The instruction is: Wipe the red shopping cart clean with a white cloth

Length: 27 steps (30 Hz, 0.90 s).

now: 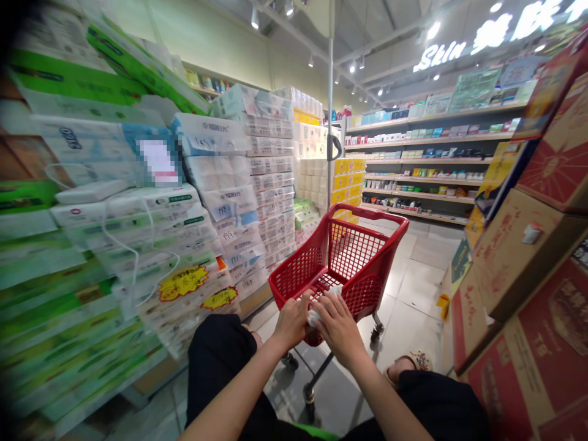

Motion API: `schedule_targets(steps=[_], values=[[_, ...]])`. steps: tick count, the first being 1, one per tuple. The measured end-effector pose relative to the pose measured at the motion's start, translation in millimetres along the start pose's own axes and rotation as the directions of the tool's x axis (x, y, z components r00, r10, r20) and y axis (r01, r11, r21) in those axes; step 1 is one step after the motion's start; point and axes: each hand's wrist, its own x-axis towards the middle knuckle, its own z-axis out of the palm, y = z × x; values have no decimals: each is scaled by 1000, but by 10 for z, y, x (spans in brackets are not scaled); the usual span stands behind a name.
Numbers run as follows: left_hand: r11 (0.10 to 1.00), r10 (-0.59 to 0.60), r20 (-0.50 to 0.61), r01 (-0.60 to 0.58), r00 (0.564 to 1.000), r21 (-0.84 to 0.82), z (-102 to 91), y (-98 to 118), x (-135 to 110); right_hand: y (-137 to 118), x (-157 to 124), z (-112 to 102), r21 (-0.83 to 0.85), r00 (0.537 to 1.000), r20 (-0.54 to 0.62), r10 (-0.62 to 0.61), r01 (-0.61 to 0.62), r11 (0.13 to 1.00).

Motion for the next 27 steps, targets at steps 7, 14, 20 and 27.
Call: schedule_targets(steps=[7,14,20,27], values=[[997,-32,-8,31,999,-73,2,55,24,668,134,-143,43,987,-1,163,-163,986],[928,63,-112,-100,992,-359,-278,7,45,281,98,-151,73,984,-42,170,-167,983],[927,-128,-86,89,988,-363,-261,166,145,203,249,-370,348,959,-46,279,-247,904],[978,-185,25,181,982,99,-63,458,398,716,269,-104,327,966,-77,246,-209,922]])
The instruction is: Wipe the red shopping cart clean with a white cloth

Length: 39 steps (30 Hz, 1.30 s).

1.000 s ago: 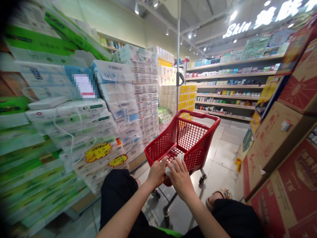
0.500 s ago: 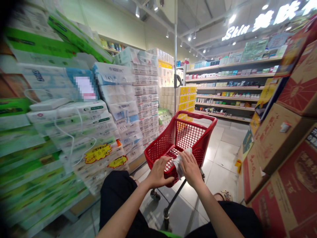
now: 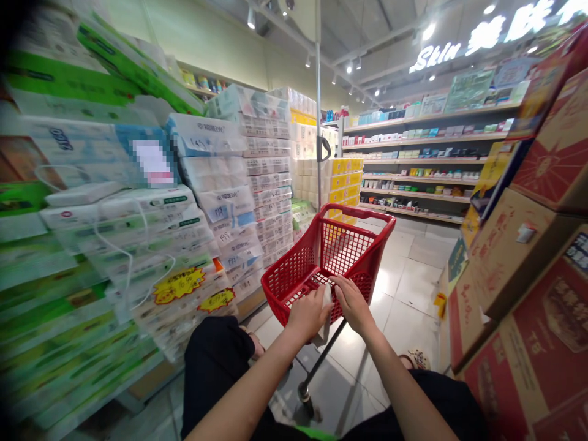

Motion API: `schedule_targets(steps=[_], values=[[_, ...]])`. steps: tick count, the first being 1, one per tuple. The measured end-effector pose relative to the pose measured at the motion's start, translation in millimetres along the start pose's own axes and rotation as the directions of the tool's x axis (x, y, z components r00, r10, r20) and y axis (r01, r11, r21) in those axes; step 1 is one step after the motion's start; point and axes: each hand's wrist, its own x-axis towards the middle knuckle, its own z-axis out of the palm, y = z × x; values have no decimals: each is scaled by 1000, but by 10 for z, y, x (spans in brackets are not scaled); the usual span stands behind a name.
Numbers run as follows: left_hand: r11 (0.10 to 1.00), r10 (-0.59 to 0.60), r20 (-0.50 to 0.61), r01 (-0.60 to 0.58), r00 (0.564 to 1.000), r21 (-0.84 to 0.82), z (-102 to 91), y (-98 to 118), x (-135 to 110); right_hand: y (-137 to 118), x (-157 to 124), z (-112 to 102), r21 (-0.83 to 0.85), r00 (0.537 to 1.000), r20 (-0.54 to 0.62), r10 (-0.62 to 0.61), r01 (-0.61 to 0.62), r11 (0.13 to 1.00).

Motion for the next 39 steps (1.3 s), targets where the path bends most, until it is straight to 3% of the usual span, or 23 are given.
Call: schedule_targets(steps=[4,8,13,16,19,23,27,30,34,39], values=[[995,21,-12,-20,1000,98,130,-62,7,76,-8,47,5,1000,14,28,-28,1000],[985,142,-39,-138,989,100,143,-321,-188,118,19,29,-2,998,60,28,-28,1000],[908,419,9,-419,908,21,-48,-825,-329,180,37,27,-31,997,72,13,-11,999],[866,499,37,-499,866,-14,-123,-1044,-311,158,55,26,-67,997,75,-11,16,998],[890,454,15,-455,891,33,-82,-1054,-304,31,72,47,-148,997,56,-47,55,988],[927,374,-53,-370,926,69,82,-781,-331,-271,22,141,-279,995,31,-95,100,955],[942,335,-95,-330,937,66,232,-434,-337,-477,-102,183,-232,987,92,-134,152,961],[928,372,-106,-368,922,57,268,-338,-320,-471,-159,83,-181,983,130,-128,150,972],[878,478,-57,-479,876,6,149,-602,-302,-370,-147,-77,-153,970,190,-153,183,971],[928,373,-46,-373,926,8,-63,-1124,-332,-312,-87,-107,-221,976,161,-148,181,958]])
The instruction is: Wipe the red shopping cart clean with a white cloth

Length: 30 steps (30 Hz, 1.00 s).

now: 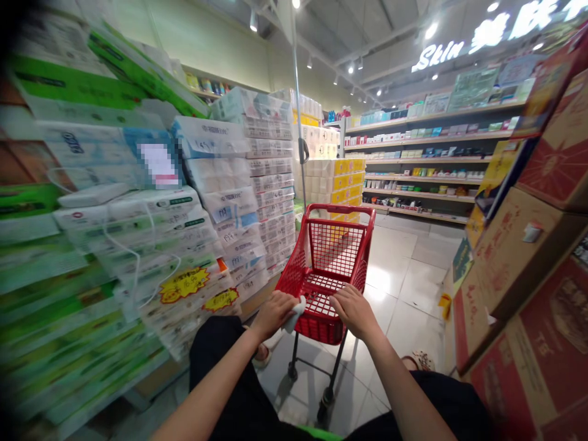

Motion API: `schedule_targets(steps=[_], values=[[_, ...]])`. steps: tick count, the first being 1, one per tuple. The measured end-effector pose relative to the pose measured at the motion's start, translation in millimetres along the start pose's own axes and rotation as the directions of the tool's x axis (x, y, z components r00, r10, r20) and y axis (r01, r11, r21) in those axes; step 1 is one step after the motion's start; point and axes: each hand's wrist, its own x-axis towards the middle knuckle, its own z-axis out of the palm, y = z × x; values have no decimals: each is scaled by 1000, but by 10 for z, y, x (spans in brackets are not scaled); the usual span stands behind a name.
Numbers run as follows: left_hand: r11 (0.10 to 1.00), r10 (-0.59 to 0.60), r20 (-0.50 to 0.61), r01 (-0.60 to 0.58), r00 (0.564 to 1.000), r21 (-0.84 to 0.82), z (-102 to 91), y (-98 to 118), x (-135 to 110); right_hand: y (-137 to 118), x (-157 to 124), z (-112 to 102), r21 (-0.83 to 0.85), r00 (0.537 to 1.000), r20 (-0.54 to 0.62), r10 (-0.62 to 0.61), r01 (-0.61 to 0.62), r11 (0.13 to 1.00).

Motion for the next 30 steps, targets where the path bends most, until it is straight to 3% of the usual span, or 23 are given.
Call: schedule_targets(steps=[3,8,10,15,19,24,30], values=[[999,-47,2,47,999,15,-7,-41,-38,-88,13,48,-88,1000,20,10,-8,996],[996,-88,-20,88,996,17,81,178,29,-339,-68,223,-251,989,101,104,-76,965],[995,-94,-34,95,995,22,100,274,64,-385,-117,263,-273,989,73,130,-106,956],[992,-111,-51,114,993,48,156,500,162,-434,-221,245,-266,998,3,55,-52,963],[992,-111,-59,114,992,51,233,647,222,-448,-305,237,-253,994,-45,96,-104,962],[998,65,-3,-65,998,2,214,596,223,-272,-433,202,-112,995,-50,90,-96,989],[944,327,-18,-327,945,-50,116,267,219,5,-559,130,-8,994,-73,79,-80,997]])
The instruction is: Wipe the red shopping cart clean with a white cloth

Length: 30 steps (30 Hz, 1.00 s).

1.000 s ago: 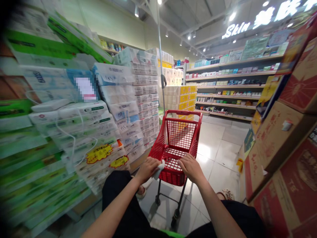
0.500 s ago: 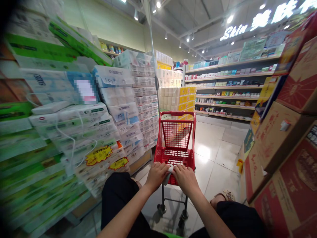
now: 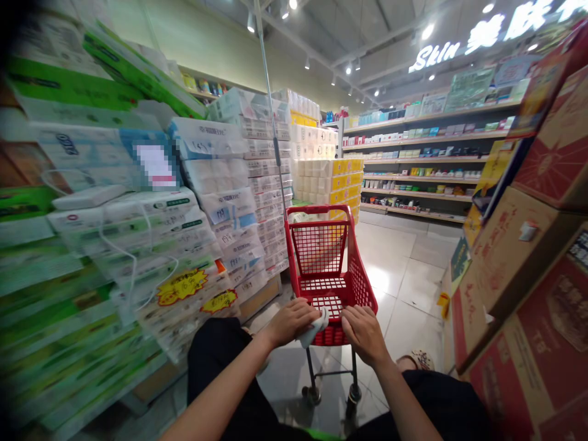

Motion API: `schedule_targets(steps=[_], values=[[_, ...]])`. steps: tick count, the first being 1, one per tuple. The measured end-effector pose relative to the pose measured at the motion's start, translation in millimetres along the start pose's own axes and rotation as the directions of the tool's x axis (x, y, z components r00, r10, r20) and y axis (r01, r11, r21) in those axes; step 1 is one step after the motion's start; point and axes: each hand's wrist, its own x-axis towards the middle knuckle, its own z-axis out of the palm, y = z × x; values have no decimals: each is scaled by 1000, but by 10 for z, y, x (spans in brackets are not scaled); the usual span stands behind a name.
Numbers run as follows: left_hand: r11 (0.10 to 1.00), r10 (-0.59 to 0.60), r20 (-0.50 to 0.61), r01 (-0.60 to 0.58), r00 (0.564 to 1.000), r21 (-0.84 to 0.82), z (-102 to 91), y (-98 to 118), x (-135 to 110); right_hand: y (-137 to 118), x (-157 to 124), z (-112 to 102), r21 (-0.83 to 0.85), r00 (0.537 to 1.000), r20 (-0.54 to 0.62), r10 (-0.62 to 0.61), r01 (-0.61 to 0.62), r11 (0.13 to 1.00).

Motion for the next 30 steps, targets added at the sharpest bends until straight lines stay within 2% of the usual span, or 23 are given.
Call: schedule_targets(steps=[3,6,10,12,14,18,22,26,30], values=[[1000,18,-40,-19,999,-8,34,-19,-1,61,17,-48,1,1000,15,4,-4,1000],[994,-105,-105,107,989,12,143,125,57,-17,92,-80,-31,999,24,40,-39,999],[963,-256,-186,268,949,39,303,387,188,-263,180,-37,-67,997,27,66,-65,996],[957,-273,-201,288,941,46,345,463,233,-337,172,9,-35,996,10,89,-89,995],[965,-243,-198,257,950,49,349,479,244,-338,124,47,5,994,-14,109,-109,994],[997,-47,-137,55,990,58,270,351,179,-224,-7,78,45,994,-69,87,-84,995],[993,90,-40,-86,995,81,162,129,115,-172,-72,81,63,992,-104,72,-66,996],[991,107,8,-107,994,85,85,-65,109,-171,-71,81,60,993,-97,74,-68,996],[998,0,-16,1,1000,63,16,-229,110,-125,-59,82,40,993,-93,68,-64,997]])
